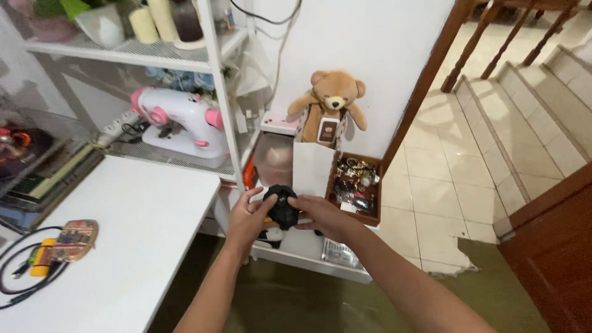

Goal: Organize various small items from a desk and store them in a white drawer.

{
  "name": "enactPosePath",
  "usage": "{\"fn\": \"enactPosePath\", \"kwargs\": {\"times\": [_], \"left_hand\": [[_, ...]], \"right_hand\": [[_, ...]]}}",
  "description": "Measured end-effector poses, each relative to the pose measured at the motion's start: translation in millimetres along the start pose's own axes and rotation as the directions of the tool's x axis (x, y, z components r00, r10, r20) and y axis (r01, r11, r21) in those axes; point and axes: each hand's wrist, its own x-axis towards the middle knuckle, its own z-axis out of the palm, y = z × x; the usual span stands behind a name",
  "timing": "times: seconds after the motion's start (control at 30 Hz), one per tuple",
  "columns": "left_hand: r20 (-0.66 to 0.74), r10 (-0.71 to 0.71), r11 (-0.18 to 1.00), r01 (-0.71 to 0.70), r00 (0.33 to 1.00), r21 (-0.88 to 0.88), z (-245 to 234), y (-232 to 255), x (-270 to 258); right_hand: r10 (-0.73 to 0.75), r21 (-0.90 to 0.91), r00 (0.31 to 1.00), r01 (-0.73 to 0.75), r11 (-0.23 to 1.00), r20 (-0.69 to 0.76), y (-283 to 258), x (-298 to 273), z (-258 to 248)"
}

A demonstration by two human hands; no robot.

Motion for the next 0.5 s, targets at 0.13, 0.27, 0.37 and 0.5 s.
{"fn": "enactPosePath", "kwargs": {"times": [0.13,0.27,0.37,0.5], "left_hand": [[-0.005,-0.052,0.998,0.052,0.999,-0.038,-0.8,-27.1,28.0],[0.029,-0.014,0.998,0.016,0.999,-0.066,-14.1,-66.0,56.3],[0.018,-0.045,0.996,0.046,0.999,-0.075,-18.4,-86.7,75.4],[-0.046,-0.161,0.985,0.163,0.986,0.053,-27.4,-117.9,100.2]], "right_hand": [[-0.016,0.203,1.000,0.016,0.979,0.002,28.5,15.4,-26.1],[0.160,0.370,0.978,-0.101,0.924,-0.134,75.6,35.8,-49.3],[0.207,0.475,0.964,-0.104,0.874,-0.169,116.8,51.9,-69.6],[0.312,0.462,0.917,-0.171,0.870,-0.248,128.5,41.1,-66.9]]}}
